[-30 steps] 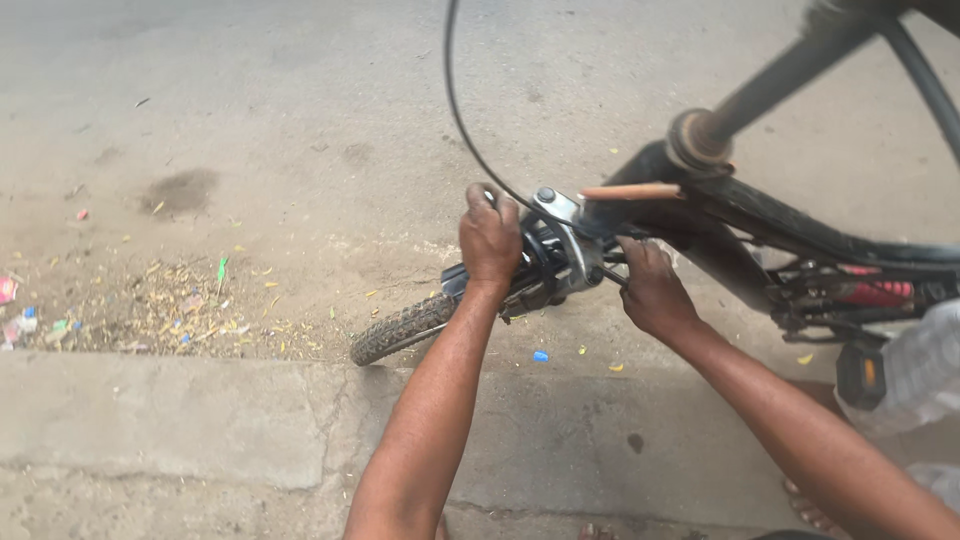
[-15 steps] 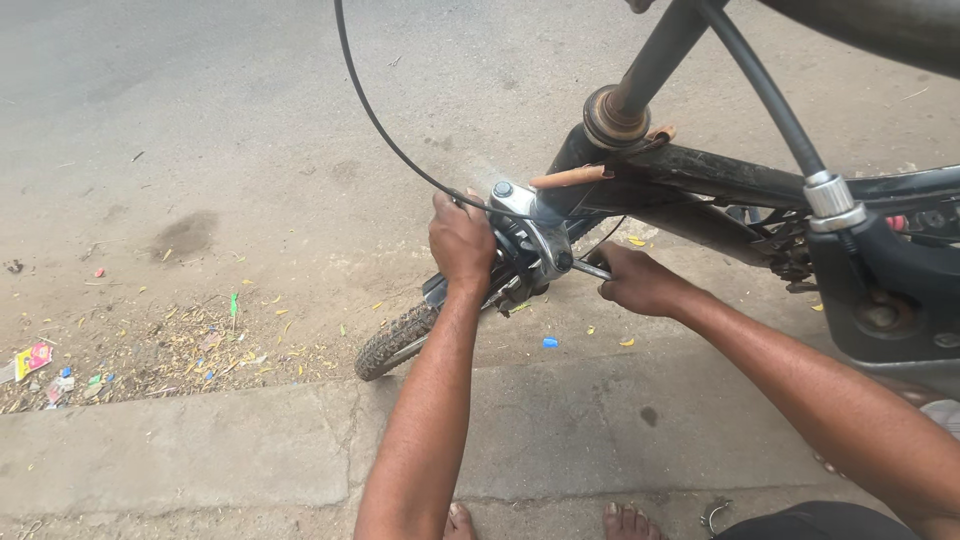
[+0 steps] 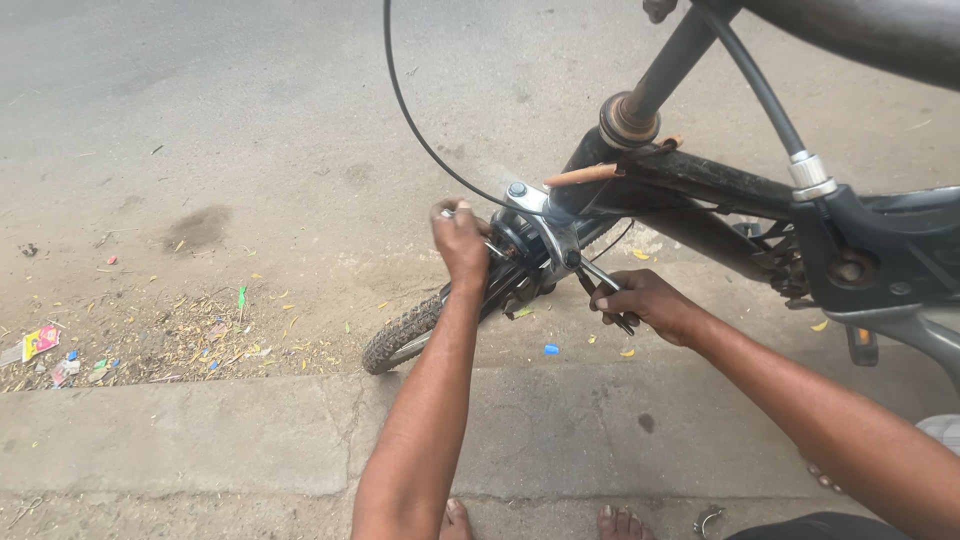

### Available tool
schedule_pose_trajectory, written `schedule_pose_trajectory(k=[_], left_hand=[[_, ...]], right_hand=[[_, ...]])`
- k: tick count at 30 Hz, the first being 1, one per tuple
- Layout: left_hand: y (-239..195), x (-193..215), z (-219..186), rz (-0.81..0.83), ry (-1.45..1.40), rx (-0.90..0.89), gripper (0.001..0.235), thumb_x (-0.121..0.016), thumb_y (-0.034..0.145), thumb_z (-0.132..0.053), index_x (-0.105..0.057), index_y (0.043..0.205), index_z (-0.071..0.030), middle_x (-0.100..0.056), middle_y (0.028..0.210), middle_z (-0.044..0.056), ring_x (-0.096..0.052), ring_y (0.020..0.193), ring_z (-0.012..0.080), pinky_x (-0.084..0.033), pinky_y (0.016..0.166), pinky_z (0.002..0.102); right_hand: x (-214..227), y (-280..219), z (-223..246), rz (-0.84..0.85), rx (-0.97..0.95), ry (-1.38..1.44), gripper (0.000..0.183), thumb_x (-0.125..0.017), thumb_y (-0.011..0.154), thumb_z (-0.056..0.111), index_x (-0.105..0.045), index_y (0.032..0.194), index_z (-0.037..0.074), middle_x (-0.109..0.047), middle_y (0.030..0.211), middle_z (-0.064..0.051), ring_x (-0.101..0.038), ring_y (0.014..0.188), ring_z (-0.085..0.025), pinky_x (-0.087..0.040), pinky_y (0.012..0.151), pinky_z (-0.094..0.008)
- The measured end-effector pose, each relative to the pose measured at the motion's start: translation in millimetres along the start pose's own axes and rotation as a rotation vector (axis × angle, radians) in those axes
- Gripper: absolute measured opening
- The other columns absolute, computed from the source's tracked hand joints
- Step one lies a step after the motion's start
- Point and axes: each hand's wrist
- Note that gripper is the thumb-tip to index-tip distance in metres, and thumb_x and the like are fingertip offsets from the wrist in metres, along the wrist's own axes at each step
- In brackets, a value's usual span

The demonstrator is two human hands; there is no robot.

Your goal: The person uses a wrench to tighten bolts on the front fork of a bicycle. They repeatedly adjust the tool and apply force to secure the components near the wheel axle.

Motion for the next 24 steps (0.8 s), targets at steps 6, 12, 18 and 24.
schedule_pose_trajectory(k=[6,12,18,24], left_hand=[[-28.6,42.7,-48.0,0.080,0.216,0.055,0.023,-0.048,0.100,-0.012,-0.063,0.115,-0.003,-0.063,0.072,0.004,-0.052,0.053,0.0113,-0.039,0.042,0.027],[-87.8,31.1,-41.3,0.368,0.715,-0.072,0.022,-0.064,0.096,-0.021,-0.072,0.104,-0.002,-0.075,0.081,0.016,-0.069,0.069,0.0226,-0.054,0.064,0.040],[-89.9,14.8,-33.9,0.316,0.817,-0.274,0.025,-0.061,0.096,-0.017,-0.065,0.106,0.006,-0.072,0.091,0.025,-0.073,0.086,0.0402,-0.056,0.080,0.048],[-75.8,20.8,-44.5,0.349,0.705,-0.155,0.028,-0.063,0.096,-0.020,-0.067,0.109,0.004,-0.074,0.089,0.023,-0.073,0.082,0.0345,-0.055,0.075,0.045]], right_hand=[[4.7,-13.3,-6.3,-0.003,-0.008,0.163,0.037,-0.075,0.082,0.030,-0.073,0.105,0.001,-0.072,0.084,-0.008,-0.068,0.074,-0.016,-0.046,0.058,-0.027],[14.3,-9.0,8.6,0.084,0.001,0.201,0.044,-0.072,0.078,0.028,-0.069,0.111,-0.001,-0.075,0.101,-0.014,-0.075,0.085,-0.022,-0.054,0.063,-0.034],[23.5,-15.4,24.8,0.184,0.007,0.094,0.055,-0.071,0.071,0.024,-0.069,0.120,-0.001,-0.071,0.104,-0.018,-0.071,0.097,-0.025,-0.062,0.084,-0.040],[35.9,-17.0,31.8,0.172,0.004,-0.042,0.067,-0.070,0.063,0.026,-0.071,0.124,0.000,-0.069,0.100,-0.014,-0.064,0.092,-0.024,-0.055,0.088,-0.039]])
Point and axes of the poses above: each hand's wrist, its own y-axis towards the middle knuckle, its own x-axis out of the back of the hand, z = x × y
